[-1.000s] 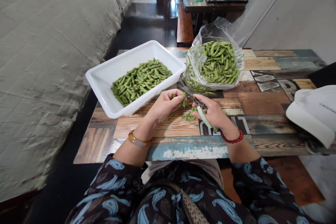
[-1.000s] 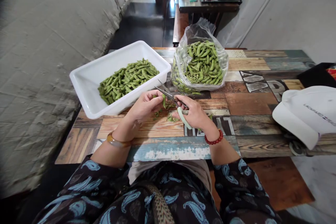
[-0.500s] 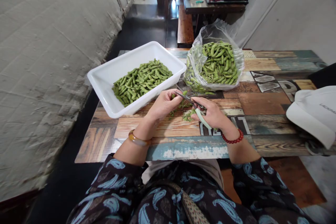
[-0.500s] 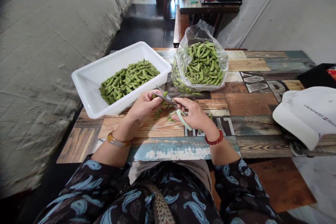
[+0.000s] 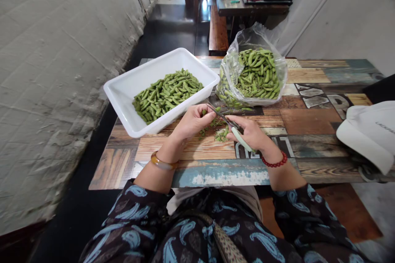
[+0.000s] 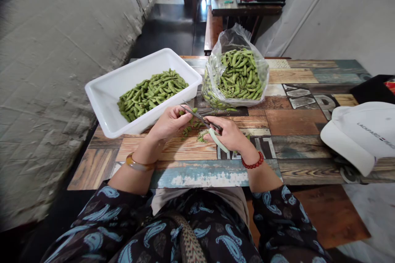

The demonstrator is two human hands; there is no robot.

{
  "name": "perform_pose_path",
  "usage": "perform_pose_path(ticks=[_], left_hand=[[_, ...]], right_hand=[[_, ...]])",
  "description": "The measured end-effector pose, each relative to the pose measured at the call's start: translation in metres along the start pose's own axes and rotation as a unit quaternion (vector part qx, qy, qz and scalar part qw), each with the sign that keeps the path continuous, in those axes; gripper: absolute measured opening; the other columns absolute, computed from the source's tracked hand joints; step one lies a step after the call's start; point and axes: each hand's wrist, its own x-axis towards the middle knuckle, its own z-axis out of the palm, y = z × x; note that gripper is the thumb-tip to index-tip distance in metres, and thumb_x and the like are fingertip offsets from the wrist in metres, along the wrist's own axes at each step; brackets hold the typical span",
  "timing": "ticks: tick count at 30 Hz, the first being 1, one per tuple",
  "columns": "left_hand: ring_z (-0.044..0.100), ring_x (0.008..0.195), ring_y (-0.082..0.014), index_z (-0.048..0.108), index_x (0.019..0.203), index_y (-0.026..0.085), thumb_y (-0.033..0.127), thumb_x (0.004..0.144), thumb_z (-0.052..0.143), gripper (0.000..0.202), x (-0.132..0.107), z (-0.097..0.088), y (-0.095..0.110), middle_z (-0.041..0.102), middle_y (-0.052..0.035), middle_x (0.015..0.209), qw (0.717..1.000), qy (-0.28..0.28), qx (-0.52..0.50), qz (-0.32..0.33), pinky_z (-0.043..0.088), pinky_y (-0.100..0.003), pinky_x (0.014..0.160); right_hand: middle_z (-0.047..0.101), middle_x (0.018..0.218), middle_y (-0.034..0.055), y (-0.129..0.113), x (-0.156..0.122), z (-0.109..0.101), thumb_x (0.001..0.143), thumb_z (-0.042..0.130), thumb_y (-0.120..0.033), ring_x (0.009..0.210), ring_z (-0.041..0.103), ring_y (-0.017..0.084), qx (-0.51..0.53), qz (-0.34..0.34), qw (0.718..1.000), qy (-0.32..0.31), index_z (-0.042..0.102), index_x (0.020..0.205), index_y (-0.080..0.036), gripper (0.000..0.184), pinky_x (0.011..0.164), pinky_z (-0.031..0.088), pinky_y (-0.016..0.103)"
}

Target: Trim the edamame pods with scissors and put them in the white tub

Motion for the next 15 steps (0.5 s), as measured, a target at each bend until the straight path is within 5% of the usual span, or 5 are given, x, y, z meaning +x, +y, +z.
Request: perform_pose_path(ticks=[9,15], left_hand=[[0.031,0.043,-0.0036,0.051,0.066,0.016,0.044,0.077,0.07,0.035,0.002,-0.0001,-0.0067,0.043,0.0059,0.051,0.997,-0.007,-0.075,-0.025,0.021,-0.02,0.044],[0.032,0.041,-0.0029,0.054,0.075,0.015,0.035,0.073,0.073,0.028,0.0014,0.0017,-0.0036,0.043,0.0074,0.051,0.983,-0.02,-0.173,-0.049,0.022,-0.018,0.042]], right_hand=[[0.072,0.121,0.0097,0.0042,0.0004,-0.0016,0.08,0.073,-0.04,0.105,0.069,0.026,0.036,0.011,0.999,-0.011,0.067,0.128,-0.019,0.053,0.098,0.053,0.04],[0.074,0.103,0.0075,-0.0016,0.0024,-0.0013,0.08,0.07,-0.041,0.085,0.07,0.02,0.102,0.054,0.993,0.004,0.068,0.126,-0.018,0.051,0.081,0.057,0.034]])
